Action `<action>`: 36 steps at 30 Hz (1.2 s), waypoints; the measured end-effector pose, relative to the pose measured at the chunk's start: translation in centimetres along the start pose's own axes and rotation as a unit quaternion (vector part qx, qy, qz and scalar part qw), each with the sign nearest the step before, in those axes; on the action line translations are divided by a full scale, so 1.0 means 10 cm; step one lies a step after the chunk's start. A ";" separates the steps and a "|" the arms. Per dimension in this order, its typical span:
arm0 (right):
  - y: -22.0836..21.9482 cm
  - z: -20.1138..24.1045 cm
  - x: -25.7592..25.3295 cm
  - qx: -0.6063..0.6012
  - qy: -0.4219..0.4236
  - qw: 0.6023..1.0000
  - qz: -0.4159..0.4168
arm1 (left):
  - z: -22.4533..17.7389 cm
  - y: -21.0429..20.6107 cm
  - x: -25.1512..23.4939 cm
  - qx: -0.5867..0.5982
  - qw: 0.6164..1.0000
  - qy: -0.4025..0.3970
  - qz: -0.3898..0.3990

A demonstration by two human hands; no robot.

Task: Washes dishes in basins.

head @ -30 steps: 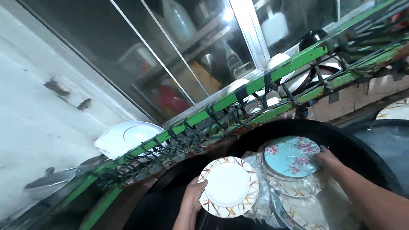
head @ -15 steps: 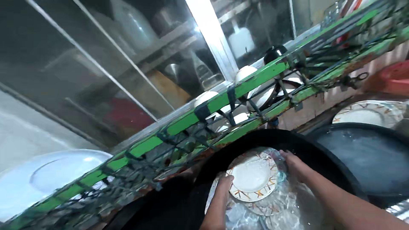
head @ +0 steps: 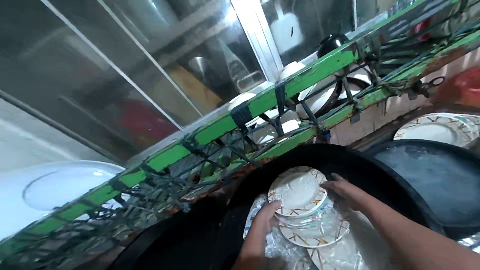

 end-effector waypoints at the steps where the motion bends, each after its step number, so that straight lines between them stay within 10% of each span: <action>1: 0.00 0.00 0.01 -0.008 0.001 1.000 -0.006 | 0.04 0.01 0.04 -0.003 1.000 -0.010 -0.010; 9: 0.12 0.21 0.32 0.357 0.018 0.924 0.136 | 0.27 -0.01 0.43 0.122 0.992 0.005 -0.035; 18: -0.13 0.03 -0.04 -0.155 0.071 0.985 0.011 | 0.33 0.11 0.39 0.230 0.973 0.027 -0.017; 29: -0.35 -0.02 -0.05 -0.123 0.013 0.976 0.182 | 0.07 0.24 -0.16 0.034 0.993 -0.026 -0.107; 36: -0.37 -0.05 -0.13 -0.113 -0.029 0.988 0.104 | 0.06 0.23 -0.28 0.110 0.994 -0.006 -0.017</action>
Point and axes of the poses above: each hand's wrist, its own x-axis away from the middle knuckle, its own y-axis out of the back of the hand, z = x × y, the point moved 4 cm from there along -x, towards the middle knuckle, and after that the axes turned 3 degrees about y, right-handed, at the moved point
